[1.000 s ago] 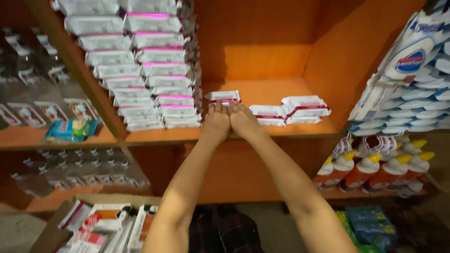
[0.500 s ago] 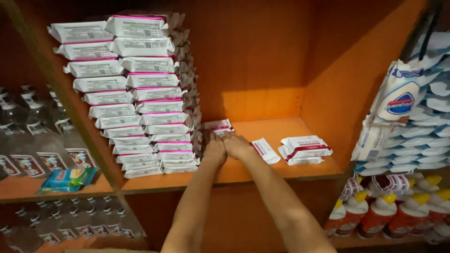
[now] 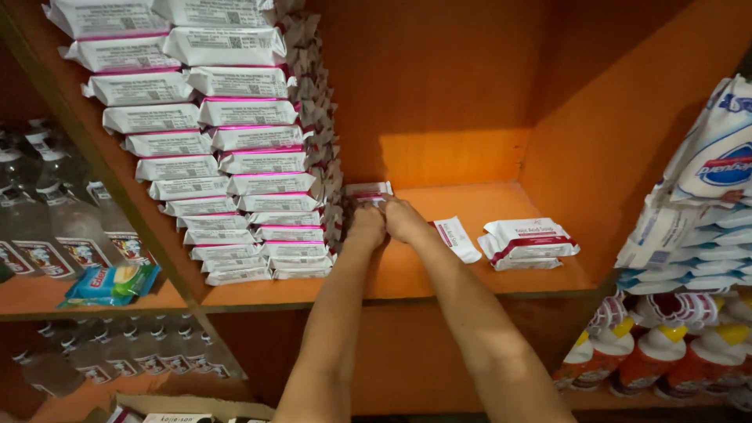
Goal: Stocking bars of soap onto a shelf from a cardboard box.
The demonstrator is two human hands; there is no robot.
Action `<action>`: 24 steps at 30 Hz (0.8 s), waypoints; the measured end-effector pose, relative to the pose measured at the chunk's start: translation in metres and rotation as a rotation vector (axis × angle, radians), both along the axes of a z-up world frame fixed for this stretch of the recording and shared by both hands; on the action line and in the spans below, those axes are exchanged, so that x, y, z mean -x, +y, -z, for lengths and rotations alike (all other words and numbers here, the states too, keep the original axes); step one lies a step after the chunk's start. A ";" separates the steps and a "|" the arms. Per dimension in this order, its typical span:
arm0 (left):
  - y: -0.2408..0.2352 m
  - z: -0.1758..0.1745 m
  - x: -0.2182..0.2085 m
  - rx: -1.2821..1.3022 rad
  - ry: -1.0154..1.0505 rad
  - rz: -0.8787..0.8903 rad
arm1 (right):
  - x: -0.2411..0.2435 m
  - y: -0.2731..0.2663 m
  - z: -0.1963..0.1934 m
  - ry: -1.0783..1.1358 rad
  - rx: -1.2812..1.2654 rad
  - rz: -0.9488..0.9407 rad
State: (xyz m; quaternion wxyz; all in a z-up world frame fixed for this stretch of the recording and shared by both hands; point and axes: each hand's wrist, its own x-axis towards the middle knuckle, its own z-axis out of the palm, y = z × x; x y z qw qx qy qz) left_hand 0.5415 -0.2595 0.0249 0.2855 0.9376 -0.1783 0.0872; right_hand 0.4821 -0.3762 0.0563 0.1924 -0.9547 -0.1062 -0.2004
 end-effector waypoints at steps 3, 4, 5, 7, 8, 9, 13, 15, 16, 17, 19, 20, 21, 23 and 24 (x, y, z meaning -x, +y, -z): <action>-0.003 -0.008 0.004 0.055 0.087 -0.058 | 0.005 0.003 -0.002 0.001 -0.023 -0.007; -0.003 -0.006 0.002 0.057 0.088 -0.059 | 0.011 0.007 -0.009 0.002 -0.022 -0.008; -0.003 -0.003 0.000 0.063 0.106 -0.067 | 0.018 0.010 -0.015 0.022 -0.043 -0.001; -0.004 -0.002 0.000 0.069 0.125 -0.073 | 0.025 0.013 -0.020 0.043 -0.064 0.009; -0.004 -0.004 0.002 0.051 0.127 -0.060 | 0.024 0.012 -0.019 0.054 -0.074 0.008; -0.003 -0.005 0.005 0.032 0.130 -0.048 | 0.023 0.012 -0.018 0.065 -0.084 0.007; -0.005 0.006 -0.008 0.041 0.130 -0.041 | 0.015 0.008 -0.011 0.033 -0.111 -0.026; -0.004 0.012 -0.012 0.035 0.078 -0.008 | 0.017 0.008 -0.010 0.012 -0.177 -0.040; -0.002 0.005 -0.007 0.035 0.082 -0.009 | 0.011 0.006 -0.011 0.016 -0.178 -0.040; -0.001 0.000 0.000 0.003 0.078 0.015 | 0.007 0.003 -0.009 0.013 -0.184 -0.006; -0.002 0.000 0.007 -0.033 0.088 0.043 | -0.019 -0.017 0.002 0.025 -0.194 0.034; -0.005 0.004 0.008 0.007 -0.032 0.038 | -0.041 -0.036 0.013 -0.053 -0.215 0.041; -0.008 0.011 0.011 0.045 -0.148 0.038 | -0.059 -0.055 0.026 -0.126 -0.236 0.053; -0.016 -0.003 0.044 0.080 -0.217 0.088 | 0.056 -0.055 -0.038 -0.281 -0.241 0.095; -0.020 -0.011 0.060 0.121 -0.305 0.129 | 0.110 -0.041 -0.083 -0.454 -0.236 0.125</action>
